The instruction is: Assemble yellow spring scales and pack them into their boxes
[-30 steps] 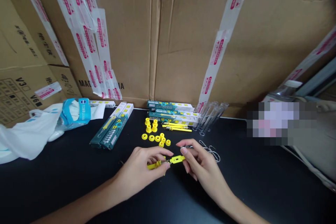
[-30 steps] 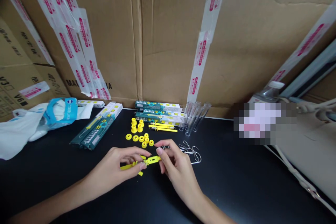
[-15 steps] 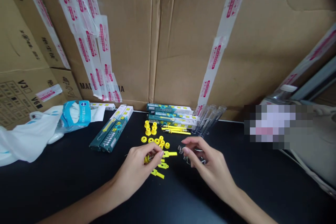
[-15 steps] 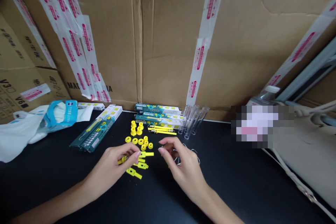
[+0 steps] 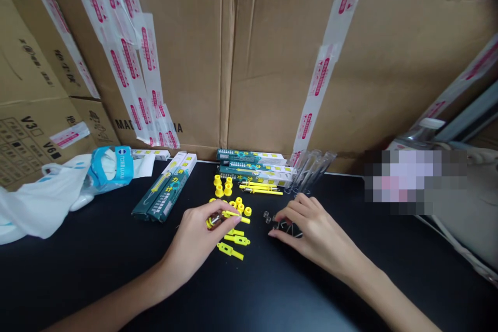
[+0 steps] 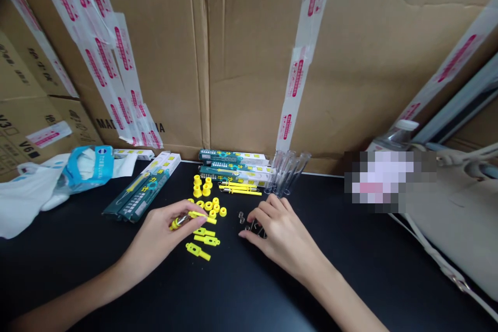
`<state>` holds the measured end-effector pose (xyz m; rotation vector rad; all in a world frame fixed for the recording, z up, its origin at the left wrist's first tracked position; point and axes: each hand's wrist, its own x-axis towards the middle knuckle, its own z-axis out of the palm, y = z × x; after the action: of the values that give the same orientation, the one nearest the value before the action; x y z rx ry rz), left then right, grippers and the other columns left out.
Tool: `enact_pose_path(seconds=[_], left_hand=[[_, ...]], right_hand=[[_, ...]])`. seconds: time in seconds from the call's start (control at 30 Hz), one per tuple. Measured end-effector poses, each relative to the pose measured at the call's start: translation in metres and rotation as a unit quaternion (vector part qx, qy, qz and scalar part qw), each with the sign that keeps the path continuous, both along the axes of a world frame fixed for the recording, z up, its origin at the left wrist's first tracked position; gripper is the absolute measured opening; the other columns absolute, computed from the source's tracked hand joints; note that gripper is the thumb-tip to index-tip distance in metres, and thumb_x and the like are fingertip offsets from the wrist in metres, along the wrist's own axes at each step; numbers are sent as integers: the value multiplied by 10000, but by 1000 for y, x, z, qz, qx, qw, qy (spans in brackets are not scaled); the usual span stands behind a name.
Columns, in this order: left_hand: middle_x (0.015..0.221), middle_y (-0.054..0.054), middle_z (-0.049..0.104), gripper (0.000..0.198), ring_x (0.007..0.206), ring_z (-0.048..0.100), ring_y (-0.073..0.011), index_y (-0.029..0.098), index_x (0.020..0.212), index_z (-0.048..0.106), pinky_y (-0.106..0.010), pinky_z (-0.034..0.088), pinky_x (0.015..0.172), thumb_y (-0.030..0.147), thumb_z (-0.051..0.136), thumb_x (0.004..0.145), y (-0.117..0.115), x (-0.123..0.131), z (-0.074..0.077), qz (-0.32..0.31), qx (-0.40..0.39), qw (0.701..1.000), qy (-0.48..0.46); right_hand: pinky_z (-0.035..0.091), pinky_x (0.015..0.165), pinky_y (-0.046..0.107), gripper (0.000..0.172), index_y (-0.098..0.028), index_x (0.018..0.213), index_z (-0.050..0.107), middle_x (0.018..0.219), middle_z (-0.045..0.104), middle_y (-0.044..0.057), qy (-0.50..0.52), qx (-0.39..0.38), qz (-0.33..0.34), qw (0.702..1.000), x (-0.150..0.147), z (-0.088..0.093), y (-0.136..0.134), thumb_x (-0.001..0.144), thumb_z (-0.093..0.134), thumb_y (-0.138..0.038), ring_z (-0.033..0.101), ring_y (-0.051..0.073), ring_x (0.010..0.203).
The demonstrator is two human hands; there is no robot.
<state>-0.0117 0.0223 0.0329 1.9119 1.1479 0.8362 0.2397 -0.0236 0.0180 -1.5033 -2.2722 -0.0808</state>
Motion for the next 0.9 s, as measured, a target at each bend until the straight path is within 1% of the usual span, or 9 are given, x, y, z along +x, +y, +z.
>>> enact_pose_path(seconds=[0.13, 0.23, 0.4, 0.47, 0.53, 0.57, 0.63, 0.77, 0.9], left_hand=[[839, 3, 756, 139, 802, 700, -189, 209, 821, 714, -253, 494, 707, 327, 656, 865, 1, 0, -3, -33, -22, 999, -26], [841, -2, 758, 116, 802, 710, -187, 203, 814, 705, -249, 495, 699, 308, 674, 852, 1, -1, -5, -45, -35, 997, -45], [891, -23, 779, 153, 866, 734, -211, 196, 822, 688, -261, 515, 751, 348, 703, 834, -1, -1, 0, -45, -73, 993, -84], [908, -20, 787, 165, 892, 739, -215, 204, 855, 697, -264, 517, 783, 368, 707, 838, -1, -1, 3, -44, -82, 991, -94], [913, -12, 793, 177, 904, 742, -215, 215, 893, 710, -262, 518, 800, 387, 700, 849, -1, -1, 5, -40, -86, 991, -99], [916, -9, 793, 184, 907, 742, -214, 220, 902, 718, -258, 519, 801, 396, 697, 853, -1, -1, 6, -38, -86, 991, -98], [924, -4, 791, 192, 896, 742, -210, 225, 893, 732, -251, 523, 793, 410, 700, 851, -2, -1, 5, -35, -81, 992, -94], [921, 6, 783, 187, 865, 737, -199, 231, 854, 741, -240, 522, 798, 415, 716, 841, -3, -1, -2, -31, -59, 995, -77], [897, 10, 785, 177, 841, 741, -192, 225, 856, 747, -222, 523, 754, 398, 712, 852, -6, 2, -7, -48, -67, 994, -67]], right_hand=[[450, 721, 415, 43, -191, 865, 713, 779, 693, 52, 36, -12, 13, 999, 0, -5, 1, 852, 749, -210, 581, 268, 794], [493, 734, 383, 68, -206, 835, 700, 791, 700, 38, 74, -31, 29, 996, -1, -5, 0, 870, 703, -147, 602, 246, 820], [550, 697, 282, 42, -224, 879, 694, 843, 733, 16, 176, -57, 21, 983, -8, 1, -4, 898, 663, -204, 670, 171, 742], [556, 683, 277, 58, -228, 895, 711, 854, 755, 18, 272, -76, 7, 959, -15, 3, -6, 902, 671, -268, 685, 171, 716], [566, 706, 287, 109, -233, 930, 742, 892, 777, 29, 391, -87, -4, 916, -23, 3, -9, 885, 698, -322, 705, 191, 757], [571, 729, 291, 123, -239, 939, 758, 912, 785, 33, 432, -90, -6, 898, -28, 2, -11, 875, 711, -332, 713, 201, 792], [576, 767, 293, 111, -257, 934, 780, 930, 795, 30, 479, -92, -7, 873, -35, -1, -13, 860, 730, -324, 723, 209, 841], [585, 760, 271, 80, -282, 902, 798, 903, 801, 18, 520, -92, -2, 849, -44, -7, -16, 836, 754, -296, 732, 197, 830], [584, 745, 251, 77, -288, 900, 797, 882, 795, 8, 520, -79, 7, 850, -47, -10, -15, 836, 755, -275, 728, 182, 806]])
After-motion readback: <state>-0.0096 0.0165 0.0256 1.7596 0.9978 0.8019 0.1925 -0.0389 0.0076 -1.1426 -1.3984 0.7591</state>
